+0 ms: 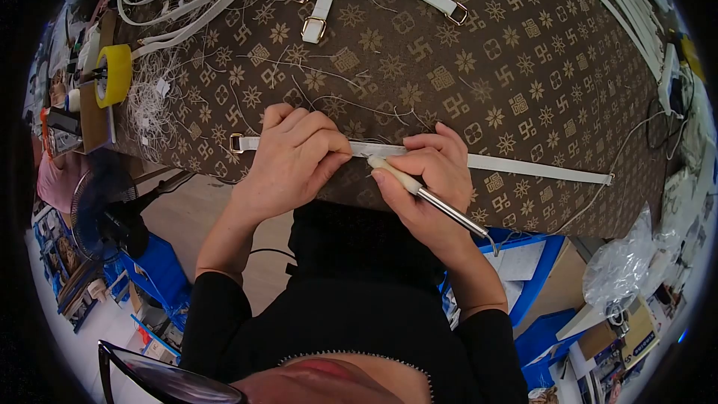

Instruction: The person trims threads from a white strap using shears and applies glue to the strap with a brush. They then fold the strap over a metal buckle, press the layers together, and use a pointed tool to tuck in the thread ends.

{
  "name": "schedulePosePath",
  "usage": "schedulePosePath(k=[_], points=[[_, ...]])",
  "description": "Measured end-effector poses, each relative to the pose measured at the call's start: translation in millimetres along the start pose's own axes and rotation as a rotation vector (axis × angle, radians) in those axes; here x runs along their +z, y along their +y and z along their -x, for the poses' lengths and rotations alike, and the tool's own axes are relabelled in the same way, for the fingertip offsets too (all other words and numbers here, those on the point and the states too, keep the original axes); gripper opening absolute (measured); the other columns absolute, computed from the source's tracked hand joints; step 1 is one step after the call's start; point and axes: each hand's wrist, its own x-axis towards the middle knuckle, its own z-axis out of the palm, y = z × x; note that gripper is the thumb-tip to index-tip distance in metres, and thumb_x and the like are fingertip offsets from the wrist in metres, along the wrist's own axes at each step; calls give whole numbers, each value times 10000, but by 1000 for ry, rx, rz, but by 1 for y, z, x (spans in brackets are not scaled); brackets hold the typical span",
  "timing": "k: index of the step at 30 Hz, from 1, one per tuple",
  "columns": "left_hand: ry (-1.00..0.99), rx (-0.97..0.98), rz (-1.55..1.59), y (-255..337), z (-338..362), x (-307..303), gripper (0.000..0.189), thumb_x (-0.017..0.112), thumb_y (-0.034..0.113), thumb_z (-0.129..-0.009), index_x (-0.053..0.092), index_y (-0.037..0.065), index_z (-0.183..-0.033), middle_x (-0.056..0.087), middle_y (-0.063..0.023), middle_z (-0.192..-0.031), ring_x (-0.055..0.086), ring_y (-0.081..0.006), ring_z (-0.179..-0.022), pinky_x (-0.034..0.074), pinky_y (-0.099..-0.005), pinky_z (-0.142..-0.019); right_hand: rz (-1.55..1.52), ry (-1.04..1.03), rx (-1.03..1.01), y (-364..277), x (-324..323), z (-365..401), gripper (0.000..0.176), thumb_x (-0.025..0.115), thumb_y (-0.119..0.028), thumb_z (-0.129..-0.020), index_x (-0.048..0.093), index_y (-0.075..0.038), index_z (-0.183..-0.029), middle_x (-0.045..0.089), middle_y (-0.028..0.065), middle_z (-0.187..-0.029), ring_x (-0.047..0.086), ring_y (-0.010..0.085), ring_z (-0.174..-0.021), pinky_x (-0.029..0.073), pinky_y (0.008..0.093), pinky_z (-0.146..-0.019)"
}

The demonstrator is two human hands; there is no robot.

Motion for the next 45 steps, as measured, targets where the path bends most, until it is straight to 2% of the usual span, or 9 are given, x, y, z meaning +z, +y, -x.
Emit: schedulePosePath(k=[45], points=[[4,-22,29,0,1,-1,154,690,134,-747,564,142,-836,526,13,-814,515,-167,-755,341,-332,-767,7,-12,-14,2,0,1,164,777,-154,-698,654,-93,-788,666,11,-768,606,215,-874,369,465,-980]])
